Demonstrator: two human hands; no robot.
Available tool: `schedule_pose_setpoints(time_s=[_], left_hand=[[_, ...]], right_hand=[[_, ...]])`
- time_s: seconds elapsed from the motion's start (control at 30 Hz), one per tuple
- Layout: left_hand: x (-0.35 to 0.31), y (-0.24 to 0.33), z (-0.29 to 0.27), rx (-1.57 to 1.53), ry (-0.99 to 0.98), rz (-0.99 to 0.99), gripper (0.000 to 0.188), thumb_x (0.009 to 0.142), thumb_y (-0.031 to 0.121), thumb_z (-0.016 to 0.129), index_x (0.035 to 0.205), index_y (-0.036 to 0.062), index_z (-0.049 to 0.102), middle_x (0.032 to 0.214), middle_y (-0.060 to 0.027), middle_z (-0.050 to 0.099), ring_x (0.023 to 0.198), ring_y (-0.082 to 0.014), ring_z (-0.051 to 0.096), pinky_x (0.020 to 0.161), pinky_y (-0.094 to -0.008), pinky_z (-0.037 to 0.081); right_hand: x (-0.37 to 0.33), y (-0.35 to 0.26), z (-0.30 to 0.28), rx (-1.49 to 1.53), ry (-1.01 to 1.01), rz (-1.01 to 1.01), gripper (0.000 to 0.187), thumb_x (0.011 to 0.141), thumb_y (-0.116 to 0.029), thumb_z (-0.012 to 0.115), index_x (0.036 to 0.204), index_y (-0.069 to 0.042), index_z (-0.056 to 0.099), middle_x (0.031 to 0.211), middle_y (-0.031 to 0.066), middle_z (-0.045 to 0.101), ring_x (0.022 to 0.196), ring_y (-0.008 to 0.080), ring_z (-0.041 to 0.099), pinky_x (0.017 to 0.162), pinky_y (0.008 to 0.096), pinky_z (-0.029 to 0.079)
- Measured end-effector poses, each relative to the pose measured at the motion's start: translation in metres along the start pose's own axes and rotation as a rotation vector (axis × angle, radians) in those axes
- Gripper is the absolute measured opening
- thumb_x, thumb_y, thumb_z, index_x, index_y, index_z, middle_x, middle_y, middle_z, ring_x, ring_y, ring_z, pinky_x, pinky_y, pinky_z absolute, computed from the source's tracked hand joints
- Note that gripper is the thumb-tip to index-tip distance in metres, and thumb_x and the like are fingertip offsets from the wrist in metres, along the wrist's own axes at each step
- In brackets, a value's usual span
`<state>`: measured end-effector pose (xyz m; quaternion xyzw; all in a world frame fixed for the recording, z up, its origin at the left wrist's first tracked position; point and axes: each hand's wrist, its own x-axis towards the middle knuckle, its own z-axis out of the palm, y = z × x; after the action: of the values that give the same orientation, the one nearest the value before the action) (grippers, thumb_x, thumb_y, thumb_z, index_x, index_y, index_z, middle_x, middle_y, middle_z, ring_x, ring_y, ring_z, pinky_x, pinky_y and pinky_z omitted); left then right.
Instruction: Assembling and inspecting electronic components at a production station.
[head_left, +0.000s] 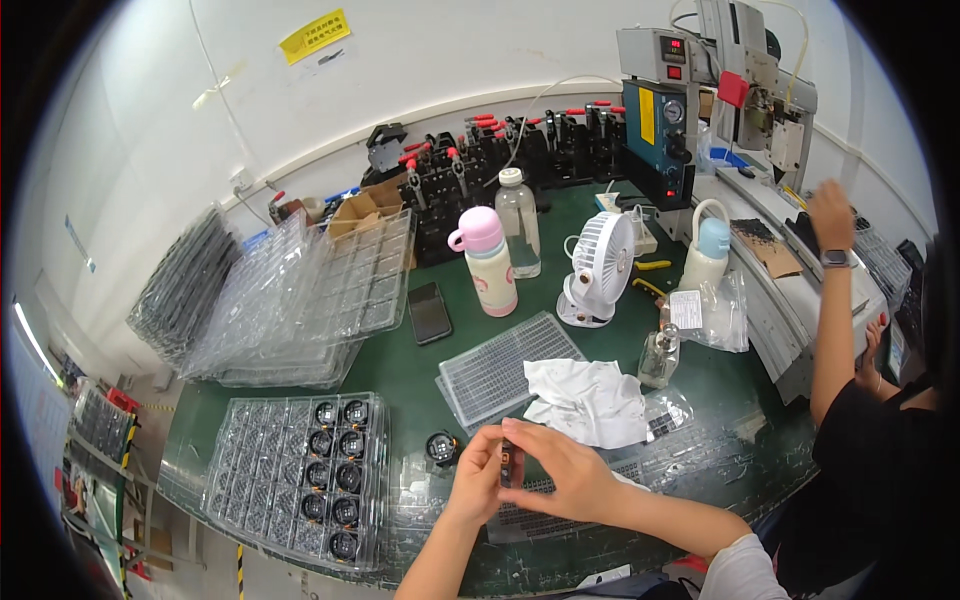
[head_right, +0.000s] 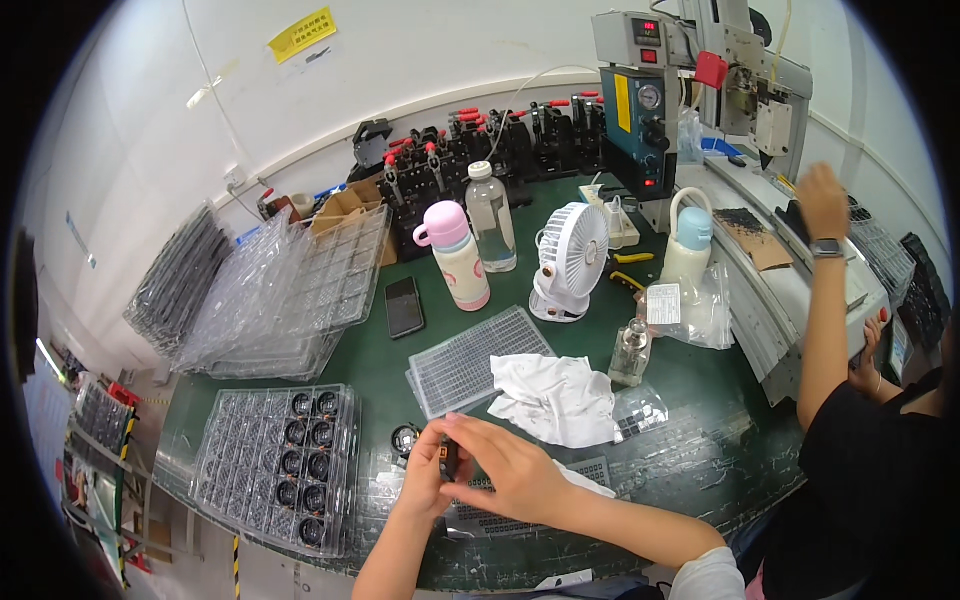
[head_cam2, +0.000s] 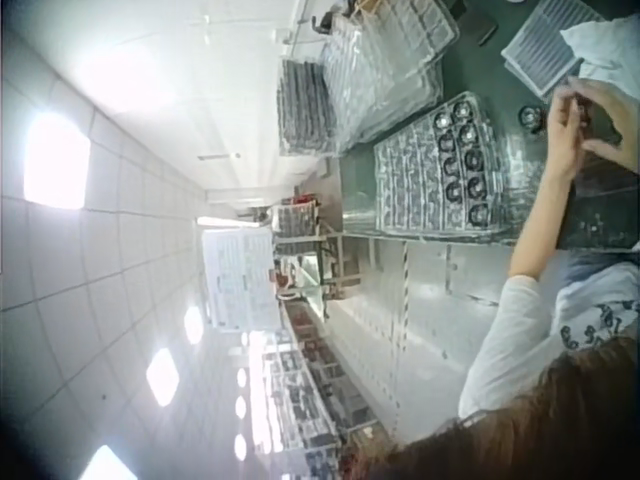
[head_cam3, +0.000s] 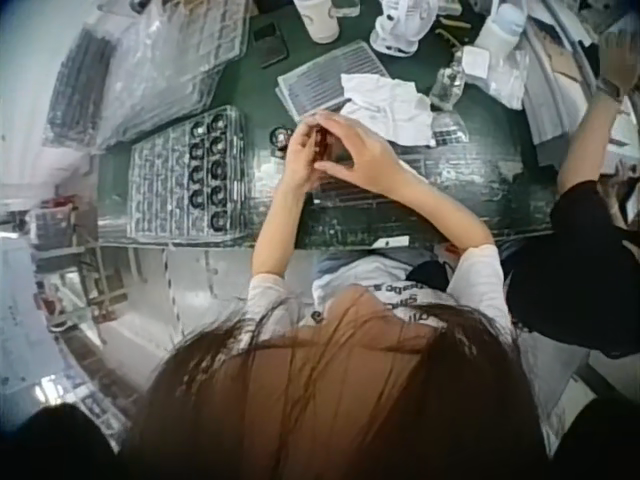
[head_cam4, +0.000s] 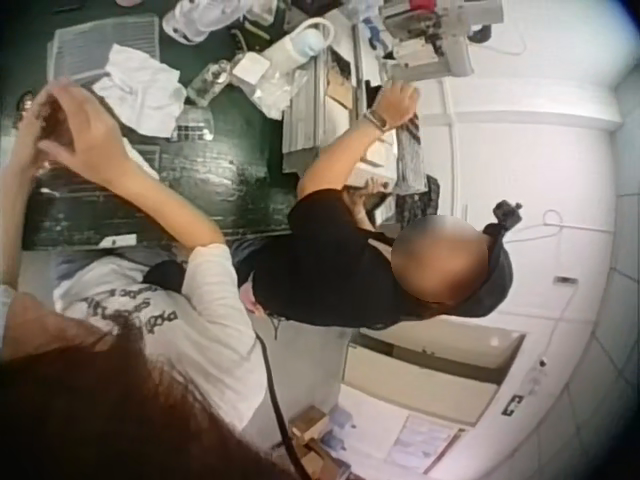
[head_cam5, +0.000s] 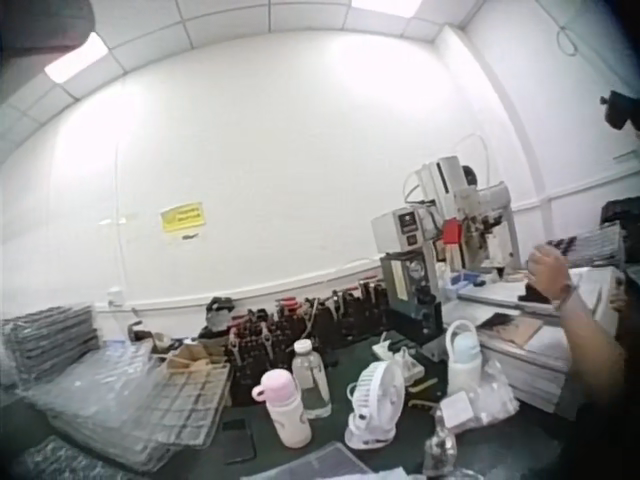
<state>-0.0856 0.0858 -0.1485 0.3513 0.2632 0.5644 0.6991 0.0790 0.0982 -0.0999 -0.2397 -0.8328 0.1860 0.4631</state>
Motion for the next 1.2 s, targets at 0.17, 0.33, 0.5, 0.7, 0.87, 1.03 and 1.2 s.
schedule_pose_setpoints(time_s=[0.17,0.33,0.5,0.7,0.87,1.03,1.2], left_hand=[[0.001,-0.001,0.006,0.102,-0.028,0.105,0.019,0.097,0.014,0.044,0.113,0.0052,0.048,0.088,-0.0026,0.056,0.070,-0.0081,0.053,0.056,-0.0197,0.043],[0.002,0.008,0.002,0.001,-0.181,0.145,0.045,0.091,0.032,0.055,0.121,0.0004,0.046,0.099,-0.0062,0.056,0.081,-0.0110,0.055,0.061,-0.0212,0.046],[0.000,0.008,-0.001,0.055,-0.181,0.162,0.062,0.082,0.039,0.065,0.125,-0.0006,0.044,0.103,-0.0070,0.056,0.085,-0.0123,0.055,0.064,-0.0221,0.046],[0.001,0.023,-0.009,0.231,-0.129,0.160,0.056,0.076,0.018,0.074,0.123,0.0000,0.048,0.109,-0.0081,0.057,0.090,-0.0120,0.055,0.072,-0.0223,0.046],[0.002,0.054,-0.027,1.255,0.638,0.317,0.041,0.072,0.013,0.072,0.108,0.0016,0.058,0.096,-0.0073,0.058,0.085,-0.0163,0.059,0.074,-0.0286,0.049],[0.000,0.048,-0.035,1.623,0.747,0.341,0.040,0.066,0.021,0.073,0.099,0.0028,0.063,0.097,-0.0113,0.056,0.088,-0.0289,0.060,0.078,-0.0358,0.049],[-0.006,0.044,-0.031,1.760,0.767,0.137,0.043,0.063,0.031,0.073,0.097,0.0057,0.065,0.100,-0.0065,0.057,0.088,-0.0272,0.061,0.075,-0.0359,0.050]], right_hand=[[-0.001,0.001,-0.006,-0.045,0.027,-0.101,0.060,0.063,-0.011,0.080,0.116,0.000,0.054,0.124,0.0150,0.054,0.109,0.0282,0.057,0.088,0.0348,0.051],[0.003,0.006,-0.005,-0.046,0.016,-0.131,0.059,0.064,-0.009,0.079,0.117,0.000,0.054,0.124,0.0147,0.054,0.111,0.0284,0.056,0.089,0.0350,0.051],[0.002,0.004,-0.003,-0.051,0.014,-0.139,0.059,0.064,-0.008,0.079,0.117,0.000,0.054,0.125,0.0145,0.053,0.113,0.0288,0.055,0.090,0.0353,0.050],[0.005,0.006,-0.007,-0.048,-0.009,-0.110,0.056,0.066,-0.010,0.078,0.117,-0.001,0.055,0.123,0.0143,0.054,0.110,0.0291,0.057,0.088,0.0363,0.050],[0.017,0.020,-0.039,-0.163,0.148,-0.089,0.047,0.072,-0.006,0.071,0.117,-0.002,0.056,0.114,0.0116,0.061,0.101,0.0268,0.061,0.084,0.0335,0.051],[0.021,0.028,-0.065,-0.198,0.255,0.033,0.025,0.074,0.002,0.063,0.099,-0.003,0.064,0.103,0.0117,0.064,0.099,0.0283,0.060,0.085,0.0353,0.048],[0.013,0.041,-0.065,-0.268,0.073,0.186,0.019,0.078,-0.013,0.064,0.097,-0.011,0.067,0.097,0.0079,0.065,0.095,0.0265,0.060,0.081,0.0368,0.049]])
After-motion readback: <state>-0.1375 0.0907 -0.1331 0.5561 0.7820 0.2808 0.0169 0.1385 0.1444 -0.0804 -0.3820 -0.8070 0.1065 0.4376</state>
